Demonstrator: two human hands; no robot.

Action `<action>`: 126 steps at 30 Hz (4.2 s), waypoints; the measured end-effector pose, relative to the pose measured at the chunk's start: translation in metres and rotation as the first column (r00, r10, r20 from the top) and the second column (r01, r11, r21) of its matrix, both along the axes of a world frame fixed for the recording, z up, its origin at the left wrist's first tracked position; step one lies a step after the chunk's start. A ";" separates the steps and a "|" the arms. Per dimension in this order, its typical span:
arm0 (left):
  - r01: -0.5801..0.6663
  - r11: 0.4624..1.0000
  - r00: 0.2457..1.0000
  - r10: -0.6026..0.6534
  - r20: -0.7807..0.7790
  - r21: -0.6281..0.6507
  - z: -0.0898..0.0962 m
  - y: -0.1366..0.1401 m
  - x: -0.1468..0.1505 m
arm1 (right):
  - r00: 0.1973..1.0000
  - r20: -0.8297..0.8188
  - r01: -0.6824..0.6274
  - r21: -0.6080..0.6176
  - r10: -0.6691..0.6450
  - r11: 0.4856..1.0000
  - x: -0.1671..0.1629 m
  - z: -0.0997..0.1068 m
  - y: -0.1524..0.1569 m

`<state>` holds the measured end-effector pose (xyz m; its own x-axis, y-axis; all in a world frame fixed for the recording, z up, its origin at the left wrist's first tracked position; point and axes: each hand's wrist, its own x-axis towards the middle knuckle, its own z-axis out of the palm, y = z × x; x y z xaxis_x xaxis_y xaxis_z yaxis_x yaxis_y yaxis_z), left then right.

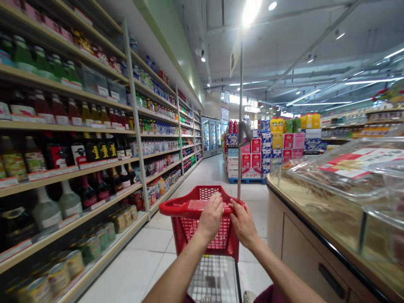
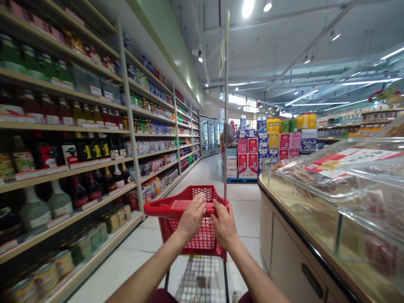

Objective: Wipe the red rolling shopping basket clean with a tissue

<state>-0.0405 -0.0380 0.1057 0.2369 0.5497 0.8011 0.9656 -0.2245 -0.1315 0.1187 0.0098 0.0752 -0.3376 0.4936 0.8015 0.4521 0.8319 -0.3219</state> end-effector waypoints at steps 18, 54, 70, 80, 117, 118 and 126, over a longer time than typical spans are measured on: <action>-0.057 0.997 0.998 0.059 0.037 -0.054 0.002 -0.008 -0.036 | 0.999 0.046 0.022 0.032 -0.024 0.999 0.000 0.003 -0.003; 0.078 0.993 0.989 -0.067 0.130 -0.085 0.002 0.015 0.010 | 0.998 0.015 0.063 0.004 -0.063 0.998 0.010 0.015 0.015; -0.266 0.885 0.926 0.344 0.152 -0.381 -0.002 -0.025 -0.070 | 0.963 0.264 0.033 0.096 -0.058 0.995 -0.025 0.034 0.032; -0.222 0.954 0.948 0.259 0.186 -0.200 -0.020 -0.016 -0.052 | 0.980 0.196 -0.059 0.071 0.044 0.996 -0.039 0.047 0.028; -0.288 0.913 0.925 0.344 0.164 -0.288 -0.008 -0.020 -0.022 | 0.964 0.146 0.185 0.224 -0.220 0.957 -0.005 0.016 0.046; -0.293 0.910 0.924 0.349 0.159 -0.294 -0.008 -0.020 -0.021 | 0.955 0.144 0.225 0.205 -0.257 0.952 0.004 0.016 0.051; -0.330 0.898 0.918 0.376 0.122 -0.290 -0.009 -0.014 -0.003 | 0.984 0.053 0.153 0.236 -0.170 0.960 -0.023 0.016 0.027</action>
